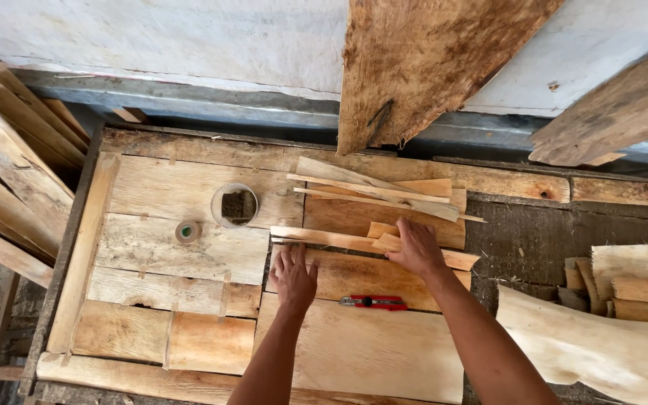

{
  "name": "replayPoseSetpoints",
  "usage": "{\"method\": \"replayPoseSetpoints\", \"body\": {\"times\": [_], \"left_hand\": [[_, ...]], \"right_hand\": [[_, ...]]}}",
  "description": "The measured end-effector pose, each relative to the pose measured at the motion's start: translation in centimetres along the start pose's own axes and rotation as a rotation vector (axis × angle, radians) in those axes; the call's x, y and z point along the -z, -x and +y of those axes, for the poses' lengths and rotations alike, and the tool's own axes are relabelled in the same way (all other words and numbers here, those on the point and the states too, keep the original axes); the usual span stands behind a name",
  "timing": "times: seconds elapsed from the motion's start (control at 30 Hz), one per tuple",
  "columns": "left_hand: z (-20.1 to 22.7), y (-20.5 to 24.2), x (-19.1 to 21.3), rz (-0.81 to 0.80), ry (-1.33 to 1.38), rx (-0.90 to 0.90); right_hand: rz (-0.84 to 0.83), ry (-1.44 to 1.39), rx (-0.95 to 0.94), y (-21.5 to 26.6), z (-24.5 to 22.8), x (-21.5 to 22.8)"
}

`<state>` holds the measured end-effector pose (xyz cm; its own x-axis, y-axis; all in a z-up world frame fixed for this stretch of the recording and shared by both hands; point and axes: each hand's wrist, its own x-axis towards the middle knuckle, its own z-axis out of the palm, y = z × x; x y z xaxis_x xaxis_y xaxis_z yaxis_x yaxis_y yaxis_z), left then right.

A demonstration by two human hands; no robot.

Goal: Measuring and cutting thin wood panels with a utility knife to fit them into a wooden frame.

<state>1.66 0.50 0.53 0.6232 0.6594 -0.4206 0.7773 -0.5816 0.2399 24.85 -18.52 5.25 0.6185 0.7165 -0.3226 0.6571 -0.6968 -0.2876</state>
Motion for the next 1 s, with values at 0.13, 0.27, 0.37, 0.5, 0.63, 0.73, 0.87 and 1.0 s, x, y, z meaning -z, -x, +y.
{"method": "replayPoseSetpoints", "body": {"times": [0.13,0.27,0.37,0.5,0.63,0.73,0.87,1.0], "left_hand": [[-0.1,-0.2,-0.4,-0.003,-0.014,-0.004],[-0.4,-0.4,-1.0,0.020,0.011,-0.007],[-0.4,0.4,-0.7,0.046,0.043,-0.004],[-0.1,0.2,-0.5,0.055,0.072,-0.001],[0.2,0.3,-0.5,0.054,0.056,-0.009],[1.3,0.8,0.0,0.061,0.118,0.026],[4.6,2.7,-0.9,0.077,0.551,-0.142],[9.2,5.4,-2.0,-0.309,1.231,-0.053]], "right_hand": [[-0.023,-0.004,0.027,-0.1,0.9,-0.6],[0.066,-0.059,0.078,-0.8,2.9,-0.6],[0.082,-0.074,0.011,0.8,3.3,2.8],[0.147,0.024,-0.014,2.1,4.1,6.5],[0.131,0.004,-0.011,3.2,3.1,6.7],[0.054,-0.116,-0.065,3.1,1.3,6.3],[-0.092,-0.284,-0.126,3.5,-0.7,5.6],[-0.217,-0.406,-0.127,3.9,-2.4,5.4]]}}
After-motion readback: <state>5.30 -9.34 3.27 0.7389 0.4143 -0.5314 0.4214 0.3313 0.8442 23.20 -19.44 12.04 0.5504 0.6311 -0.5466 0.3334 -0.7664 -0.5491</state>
